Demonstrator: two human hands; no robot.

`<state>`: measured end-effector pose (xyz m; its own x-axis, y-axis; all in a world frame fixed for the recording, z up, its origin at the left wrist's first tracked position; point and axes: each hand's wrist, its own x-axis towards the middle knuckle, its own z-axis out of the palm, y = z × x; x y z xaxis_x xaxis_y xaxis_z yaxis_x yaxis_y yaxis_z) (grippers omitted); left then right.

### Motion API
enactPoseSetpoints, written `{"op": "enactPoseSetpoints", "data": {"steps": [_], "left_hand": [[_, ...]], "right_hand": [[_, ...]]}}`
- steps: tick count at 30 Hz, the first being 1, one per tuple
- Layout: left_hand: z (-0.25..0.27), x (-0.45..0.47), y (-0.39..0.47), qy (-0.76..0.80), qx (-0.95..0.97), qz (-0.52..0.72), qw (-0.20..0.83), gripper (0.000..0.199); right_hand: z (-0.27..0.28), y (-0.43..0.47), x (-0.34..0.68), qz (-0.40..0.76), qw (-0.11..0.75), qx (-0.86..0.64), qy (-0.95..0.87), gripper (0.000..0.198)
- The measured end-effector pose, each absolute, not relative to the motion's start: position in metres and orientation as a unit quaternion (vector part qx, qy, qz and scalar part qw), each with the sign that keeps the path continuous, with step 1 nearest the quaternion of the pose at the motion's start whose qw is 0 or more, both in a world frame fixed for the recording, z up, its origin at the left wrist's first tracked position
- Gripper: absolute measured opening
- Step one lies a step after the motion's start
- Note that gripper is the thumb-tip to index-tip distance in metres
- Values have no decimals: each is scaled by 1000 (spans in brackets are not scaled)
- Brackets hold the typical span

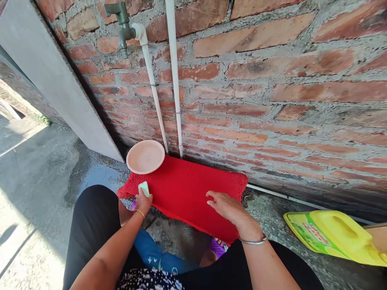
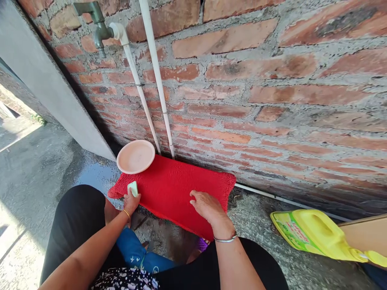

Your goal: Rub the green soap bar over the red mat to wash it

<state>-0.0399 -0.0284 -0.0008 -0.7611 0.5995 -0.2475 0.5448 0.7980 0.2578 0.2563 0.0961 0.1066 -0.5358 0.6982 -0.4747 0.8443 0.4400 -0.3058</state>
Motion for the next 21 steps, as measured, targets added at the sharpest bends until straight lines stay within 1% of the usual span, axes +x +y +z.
{"op": "enactPoseSetpoints", "data": {"steps": [3, 5, 8, 10, 12, 14, 16, 18, 21], "left_hand": [[-6, 6, -29, 913, 353, 65, 194, 70], [-9, 40, -32, 870, 426, 53, 244, 74], [-9, 83, -40, 745, 563, 23, 358, 79], [-5, 103, -46, 640, 651, -1, 409, 73], [1, 113, -48, 553, 722, -5, 415, 61], [11, 111, -42, 506, 760, 15, 407, 58], [27, 98, -30, 487, 770, 39, 410, 58], [46, 79, -14, 479, 770, 66, 417, 53], [73, 53, 7, 459, 773, 94, 428, 47]], "right_hand": [[109, 95, 257, -267, 147, 464, 832, 36], [108, 94, 257, -266, 151, 463, 832, 36], [103, 92, 256, -261, 146, 462, 835, 37], [99, 89, 256, -269, 141, 461, 834, 37], [96, 85, 256, -299, 141, 455, 827, 39], [94, 79, 256, -339, 140, 440, 819, 49], [92, 74, 256, -378, 140, 417, 815, 63], [90, 68, 254, -412, 141, 390, 811, 74], [88, 59, 248, -447, 113, 373, 805, 82]]}}
